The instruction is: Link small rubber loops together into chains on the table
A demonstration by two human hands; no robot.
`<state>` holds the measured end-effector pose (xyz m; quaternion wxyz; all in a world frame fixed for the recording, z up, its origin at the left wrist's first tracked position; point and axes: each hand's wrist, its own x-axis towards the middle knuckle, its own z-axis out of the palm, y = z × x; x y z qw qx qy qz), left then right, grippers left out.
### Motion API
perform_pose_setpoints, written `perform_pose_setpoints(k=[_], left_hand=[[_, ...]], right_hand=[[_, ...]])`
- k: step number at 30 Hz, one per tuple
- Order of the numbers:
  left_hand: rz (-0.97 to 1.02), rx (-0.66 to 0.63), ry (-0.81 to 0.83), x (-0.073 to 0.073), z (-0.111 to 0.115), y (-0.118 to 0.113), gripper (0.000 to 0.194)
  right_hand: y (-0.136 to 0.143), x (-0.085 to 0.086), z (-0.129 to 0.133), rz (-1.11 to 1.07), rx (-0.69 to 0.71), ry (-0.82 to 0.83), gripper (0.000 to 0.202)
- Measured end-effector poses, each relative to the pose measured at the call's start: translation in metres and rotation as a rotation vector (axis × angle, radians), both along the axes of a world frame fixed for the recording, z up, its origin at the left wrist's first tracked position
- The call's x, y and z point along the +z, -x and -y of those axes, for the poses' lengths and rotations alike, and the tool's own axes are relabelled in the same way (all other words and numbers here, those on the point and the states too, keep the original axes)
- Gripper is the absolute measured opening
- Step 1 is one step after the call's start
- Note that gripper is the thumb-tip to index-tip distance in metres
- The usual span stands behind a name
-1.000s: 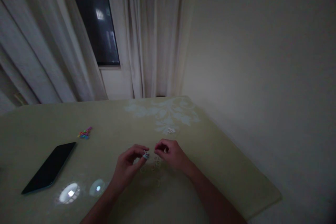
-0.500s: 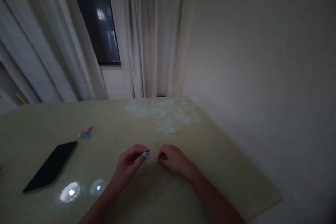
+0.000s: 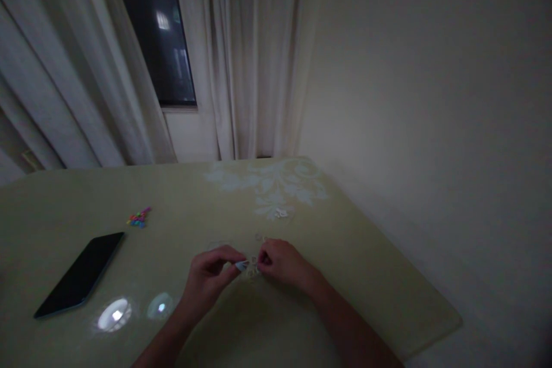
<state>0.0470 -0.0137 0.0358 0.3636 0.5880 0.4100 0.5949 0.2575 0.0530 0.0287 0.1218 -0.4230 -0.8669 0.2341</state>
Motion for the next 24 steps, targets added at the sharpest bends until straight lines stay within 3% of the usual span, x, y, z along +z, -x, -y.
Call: perform_pose_setpoints(k=[8, 14, 18, 24], left_hand=[[0.091, -0.161, 0.162, -0.002, 0.001, -0.001, 0.019], [0.277, -0.131, 0.226, -0.012, -0.002, 0.001, 0.019], [0.378, -0.124, 0.230, -0.011, -0.003, 0.000, 0.021], [0.363, -0.105, 0.252, -0.012, -0.004, 0.000, 0.023]], right_hand=[[-0.004, -0.002, 0.000, 0.015, 0.056, -0.065, 0.002], [-0.006, -0.001, -0.005, -0.077, 0.057, 0.031, 0.011], [-0.004, 0.002, -0.003, -0.056, 0.059, 0.099, 0.006], [-0.004, 0.005, -0.001, -0.080, 0.058, 0.022, 0.007]])
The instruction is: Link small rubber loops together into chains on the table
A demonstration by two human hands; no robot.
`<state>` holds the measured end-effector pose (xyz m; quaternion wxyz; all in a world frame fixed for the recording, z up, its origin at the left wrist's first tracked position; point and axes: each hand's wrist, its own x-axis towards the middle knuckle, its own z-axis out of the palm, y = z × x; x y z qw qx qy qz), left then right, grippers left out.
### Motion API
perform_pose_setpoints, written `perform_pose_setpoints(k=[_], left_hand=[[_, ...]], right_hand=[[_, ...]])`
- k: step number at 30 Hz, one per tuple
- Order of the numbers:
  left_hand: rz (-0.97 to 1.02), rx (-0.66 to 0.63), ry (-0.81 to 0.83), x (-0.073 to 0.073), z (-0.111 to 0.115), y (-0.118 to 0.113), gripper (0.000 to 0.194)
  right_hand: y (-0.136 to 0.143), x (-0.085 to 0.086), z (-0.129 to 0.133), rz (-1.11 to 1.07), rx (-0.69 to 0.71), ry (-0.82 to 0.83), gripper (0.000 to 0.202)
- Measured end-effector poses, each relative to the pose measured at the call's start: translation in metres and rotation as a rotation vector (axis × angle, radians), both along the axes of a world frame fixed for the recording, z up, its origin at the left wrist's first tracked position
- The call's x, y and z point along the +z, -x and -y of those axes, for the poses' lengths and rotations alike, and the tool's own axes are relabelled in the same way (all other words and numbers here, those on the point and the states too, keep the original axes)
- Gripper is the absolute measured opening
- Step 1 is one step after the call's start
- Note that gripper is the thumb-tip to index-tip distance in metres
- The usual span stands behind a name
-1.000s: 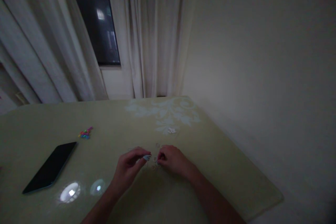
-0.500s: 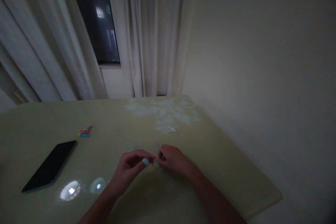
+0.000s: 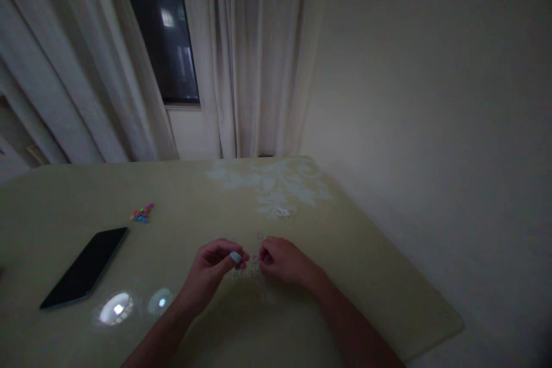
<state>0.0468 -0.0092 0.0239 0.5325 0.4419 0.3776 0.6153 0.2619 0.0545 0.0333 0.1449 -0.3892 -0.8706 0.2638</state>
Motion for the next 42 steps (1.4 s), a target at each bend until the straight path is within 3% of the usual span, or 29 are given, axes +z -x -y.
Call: perform_pose_setpoints(k=[6, 11, 19, 22, 25, 28, 30, 33, 36, 42], left_hand=[[-0.088, -0.076, 0.015, 0.003, 0.001, 0.000, 0.018], [-0.214, -0.072, -0.140, 0.011, 0.000, -0.003, 0.014], [-0.228, -0.067, -0.188, -0.001, -0.005, -0.002, 0.014], [-0.255, -0.078, -0.255, 0.000, -0.004, -0.001, 0.005], [-0.257, -0.071, -0.210, 0.003, -0.003, 0.000, 0.008], [-0.253, -0.023, -0.118, 0.005, -0.001, 0.004, 0.013], [-0.216, 0.019, -0.090, 0.005, -0.001, 0.008, 0.015], [-0.159, 0.054, -0.081, 0.004, -0.002, 0.011, 0.015], [-0.128, 0.054, -0.080, 0.004, -0.004, 0.012, 0.016], [-0.084, 0.070, -0.042, 0.005, -0.004, 0.009, 0.019]], right_hand=[[0.004, 0.008, 0.000, -0.351, -0.067, 0.151, 0.005], [0.011, 0.014, 0.009, -0.677, -0.053, 0.305, 0.017], [0.016, 0.017, 0.019, -0.736, -0.010, 0.414, 0.025], [0.016, 0.013, 0.019, -0.745, 0.010, 0.428, 0.023], [0.016, 0.010, 0.017, -0.758, 0.027, 0.432, 0.024], [0.018, 0.006, 0.013, -0.717, -0.037, 0.357, 0.021], [0.020, 0.000, 0.012, -0.613, -0.075, 0.217, 0.014], [0.025, -0.014, 0.012, -0.410, 0.033, -0.008, 0.007], [0.032, -0.028, 0.015, -0.230, 0.183, -0.121, 0.009], [0.044, -0.038, 0.022, 0.050, 0.201, -0.306, 0.007]])
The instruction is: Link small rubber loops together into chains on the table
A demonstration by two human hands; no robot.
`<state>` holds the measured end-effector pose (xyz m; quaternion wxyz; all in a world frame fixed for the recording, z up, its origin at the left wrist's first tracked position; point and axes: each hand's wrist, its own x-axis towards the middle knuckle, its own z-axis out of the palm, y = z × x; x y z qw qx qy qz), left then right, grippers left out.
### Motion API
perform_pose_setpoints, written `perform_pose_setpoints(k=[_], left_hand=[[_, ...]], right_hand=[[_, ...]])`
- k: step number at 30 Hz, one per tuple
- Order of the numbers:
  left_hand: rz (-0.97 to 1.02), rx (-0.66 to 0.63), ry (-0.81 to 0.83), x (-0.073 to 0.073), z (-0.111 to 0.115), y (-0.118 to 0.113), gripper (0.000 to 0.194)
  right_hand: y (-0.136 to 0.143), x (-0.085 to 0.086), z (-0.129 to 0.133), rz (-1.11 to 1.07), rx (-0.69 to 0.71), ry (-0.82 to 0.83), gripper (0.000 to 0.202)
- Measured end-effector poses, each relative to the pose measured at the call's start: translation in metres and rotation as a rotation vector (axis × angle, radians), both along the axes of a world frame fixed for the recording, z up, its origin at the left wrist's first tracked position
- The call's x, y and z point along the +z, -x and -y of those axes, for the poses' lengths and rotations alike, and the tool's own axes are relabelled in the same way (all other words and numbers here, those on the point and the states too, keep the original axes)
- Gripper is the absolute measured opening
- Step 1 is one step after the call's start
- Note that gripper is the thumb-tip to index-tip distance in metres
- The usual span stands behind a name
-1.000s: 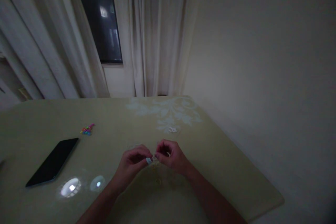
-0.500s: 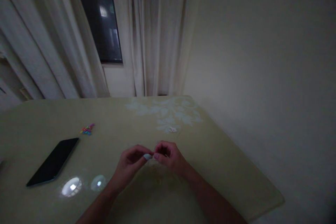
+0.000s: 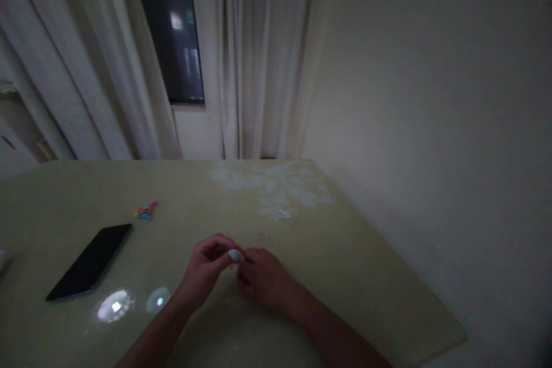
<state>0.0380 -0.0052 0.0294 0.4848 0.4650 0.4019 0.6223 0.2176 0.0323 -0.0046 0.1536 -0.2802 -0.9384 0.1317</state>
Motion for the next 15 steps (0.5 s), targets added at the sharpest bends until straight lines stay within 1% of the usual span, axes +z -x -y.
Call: perform_pose_setpoints(k=[2, 3, 5, 7, 8, 10, 12, 15], left_hand=[[0.002, 0.009, 0.016, 0.000, 0.000, 0.000, 0.019], [0.000, 0.006, 0.019, 0.000, 0.000, 0.001, 0.018], [-0.012, -0.014, 0.006, 0.000, -0.001, 0.001, 0.015], [-0.032, -0.039, -0.033, 0.001, -0.002, 0.001, 0.012], [-0.047, -0.050, -0.055, 0.001, -0.002, 0.001, 0.011], [-0.078, -0.067, -0.078, 0.001, -0.003, -0.001, 0.009], [-0.099, -0.092, -0.072, 0.000, -0.004, -0.003, 0.008], [-0.107, -0.112, -0.050, -0.003, -0.003, -0.006, 0.009]], right_hand=[[0.000, 0.001, 0.001, -0.017, -0.001, 0.006, 0.008], [-0.001, 0.003, 0.001, -0.064, -0.001, 0.044, 0.009], [-0.005, 0.010, -0.001, -0.244, -0.016, 0.175, 0.008], [-0.011, 0.020, -0.004, -0.485, -0.066, 0.338, 0.008], [-0.014, 0.026, -0.006, -0.596, -0.096, 0.413, 0.012], [-0.019, 0.036, -0.008, -0.747, -0.105, 0.541, 0.022], [-0.021, 0.042, -0.008, -0.824, -0.076, 0.635, 0.028], [-0.020, 0.044, -0.004, -0.847, -0.052, 0.716, 0.032]])
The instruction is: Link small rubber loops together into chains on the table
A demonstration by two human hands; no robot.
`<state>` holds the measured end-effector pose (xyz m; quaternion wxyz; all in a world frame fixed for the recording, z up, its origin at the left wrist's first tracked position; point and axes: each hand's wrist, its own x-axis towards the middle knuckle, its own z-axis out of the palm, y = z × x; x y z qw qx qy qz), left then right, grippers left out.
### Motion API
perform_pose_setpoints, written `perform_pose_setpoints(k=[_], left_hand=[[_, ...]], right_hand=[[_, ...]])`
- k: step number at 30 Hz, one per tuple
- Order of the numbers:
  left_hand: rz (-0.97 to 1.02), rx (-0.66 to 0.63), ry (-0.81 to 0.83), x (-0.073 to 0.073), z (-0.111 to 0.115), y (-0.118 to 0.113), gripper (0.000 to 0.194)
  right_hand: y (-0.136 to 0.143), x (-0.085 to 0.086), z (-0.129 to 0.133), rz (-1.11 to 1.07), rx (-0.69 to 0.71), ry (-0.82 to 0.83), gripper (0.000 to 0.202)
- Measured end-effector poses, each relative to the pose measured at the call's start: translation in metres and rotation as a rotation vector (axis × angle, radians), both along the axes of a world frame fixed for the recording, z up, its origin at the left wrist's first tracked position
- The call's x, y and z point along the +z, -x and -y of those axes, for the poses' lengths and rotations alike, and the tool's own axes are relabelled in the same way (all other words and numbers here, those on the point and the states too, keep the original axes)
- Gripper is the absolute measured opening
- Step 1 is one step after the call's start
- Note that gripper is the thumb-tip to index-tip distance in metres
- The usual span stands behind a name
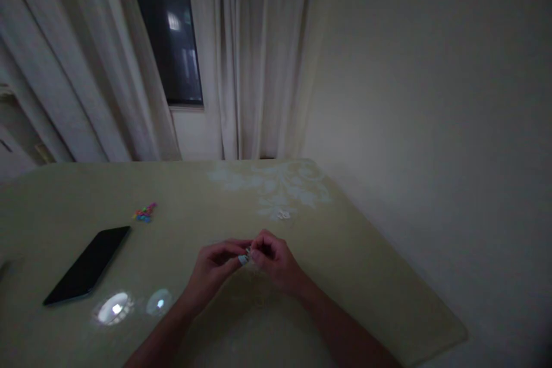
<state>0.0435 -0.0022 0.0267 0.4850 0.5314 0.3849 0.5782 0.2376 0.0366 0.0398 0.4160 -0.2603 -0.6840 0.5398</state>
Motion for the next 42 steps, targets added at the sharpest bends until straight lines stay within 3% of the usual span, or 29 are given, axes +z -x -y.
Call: perform_pose_setpoints(k=[12, 19, 25, 32, 37, 42], left_hand=[[-0.105, 0.129, -0.022, -0.001, 0.001, 0.004, 0.015], [-0.169, 0.099, -0.114, 0.003, 0.000, 0.003, 0.017], [-0.146, 0.147, -0.146, 0.005, -0.001, 0.000, 0.016], [-0.206, 0.304, -0.041, -0.007, 0.003, -0.009, 0.008], [-0.225, 0.328, -0.011, -0.008, 0.005, -0.014, 0.014], [-0.224, 0.247, 0.004, -0.010, 0.003, -0.017, 0.020]], right_hand=[[0.004, -0.003, 0.005, 0.038, 0.007, 0.007, 0.032], [0.004, 0.000, 0.004, 0.076, -0.055, -0.039, 0.028], [0.008, -0.009, 0.006, 0.117, -0.173, -0.228, 0.032], [0.008, -0.023, 0.008, 0.178, -0.353, -0.548, 0.027], [0.006, -0.024, 0.008, 0.277, -0.366, -0.593, 0.025], [0.005, -0.019, 0.004, 0.248, -0.335, -0.516, 0.016]])
